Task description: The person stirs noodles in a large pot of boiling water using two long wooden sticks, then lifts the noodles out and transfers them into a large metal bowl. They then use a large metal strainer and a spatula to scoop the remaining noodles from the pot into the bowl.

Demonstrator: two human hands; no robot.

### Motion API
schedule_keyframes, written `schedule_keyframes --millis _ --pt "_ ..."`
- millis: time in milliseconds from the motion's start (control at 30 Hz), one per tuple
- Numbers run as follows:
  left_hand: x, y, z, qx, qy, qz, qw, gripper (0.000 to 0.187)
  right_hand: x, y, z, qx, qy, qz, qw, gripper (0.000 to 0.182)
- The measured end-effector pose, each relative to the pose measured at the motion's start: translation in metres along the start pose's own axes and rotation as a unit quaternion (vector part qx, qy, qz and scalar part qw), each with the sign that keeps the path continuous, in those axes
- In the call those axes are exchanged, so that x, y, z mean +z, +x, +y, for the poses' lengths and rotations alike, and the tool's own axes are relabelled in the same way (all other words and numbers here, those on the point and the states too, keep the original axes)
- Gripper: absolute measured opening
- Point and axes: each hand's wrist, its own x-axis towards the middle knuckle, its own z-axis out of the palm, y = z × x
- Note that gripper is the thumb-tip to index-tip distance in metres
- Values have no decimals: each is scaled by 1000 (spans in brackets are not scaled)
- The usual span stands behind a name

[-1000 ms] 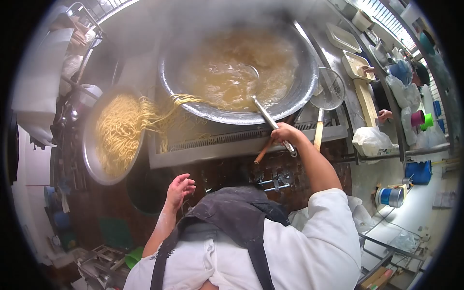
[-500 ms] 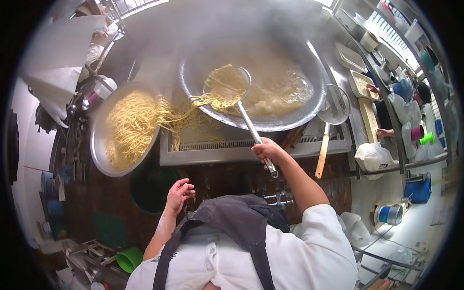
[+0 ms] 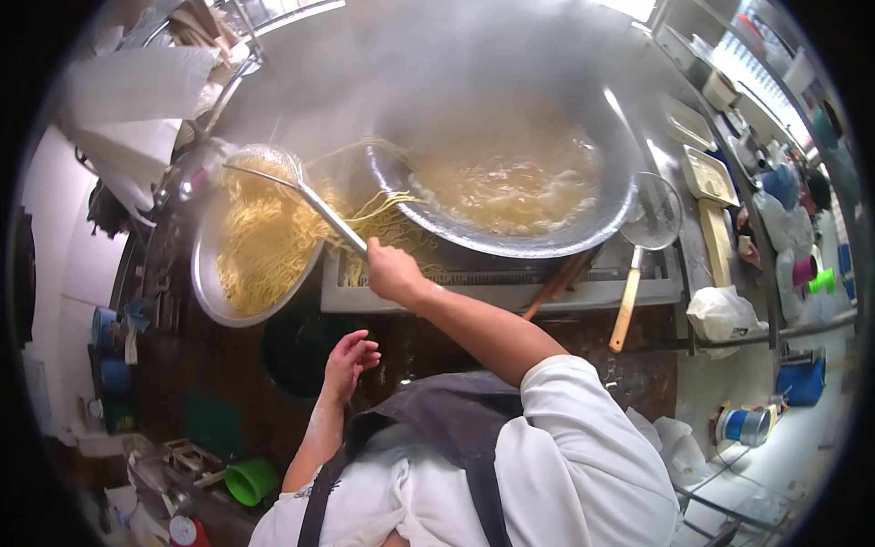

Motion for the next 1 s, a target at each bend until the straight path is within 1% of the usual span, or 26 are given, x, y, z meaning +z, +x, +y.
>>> schedule_keyframes --millis 33,100,133,167,200,233,267,300,400,467,533,567,633,667,733,800,867,933,1000 --pt "3 0 3 -3 0 3 1000 35 5 10 -5 -7 -18 10 1000 24" --pt "1 1 2 4 7 11 1000 34 -7 15 11 51 -1 13 999 27" --pt "0 -1 1 -1 4 24 1000 33 -16 11 30 53 13 38 998 31" --pt "2 -1 -1 -6 2 33 999 33 -33 2 47 54 42 92 993 34" --pt "4 0 -2 -11 0 39 999 33 -60 -9 58 59 52 119 990 33" --pt "2 3 -7 -17 -3 39 999 33 -71 -11 95 54 31 176 982 26" --pt "3 2 -8 -25 -3 45 999 33 -93 -16 127 95 33 203 974 24" --pt "6 4 -10 -34 -1 49 998 33 -117 -25 156 112 46 236 964 25" --pt "15 17 -20 -50 -2 54 997 34 -185 -47 234 230 -84 277 929 33" --pt "25 28 -21 -61 -6 60 996 35 -226 -50 284 309 -126 253 908 38" --pt "35 36 -21 -64 1 68 996 34 -254 -44 334 354 -169 225 892 38" --pt "40 39 -20 -69 2 76 995 34 -264 -35 358 385 -177 211 881 40" --pt "51 41 -16 -77 7 93 993 35 -268 -3 434 411 -191 198 869 39" --pt "55 41 -17 -85 5 102 991 35 -271 14 460 423 -197 190 864 39" --pt "60 39 -18 -100 2 121 988 37 -274 60 460 434 -149 166 873 38" --pt "62 37 -21 -109 4 129 986 36 -260 110 478 378 -148 119 906 33" --pt "61 32 -27 -112 -2 140 984 36 -261 157 432 408 -165 -72 895 26" --pt "57 27 -33 -113 -8 145 983 36 -244 185 420 388 -127 -75 910 22" --pt "57 25 -35 -114 -16 145 983 36 -226 182 389 361 -80 -63 927 22"
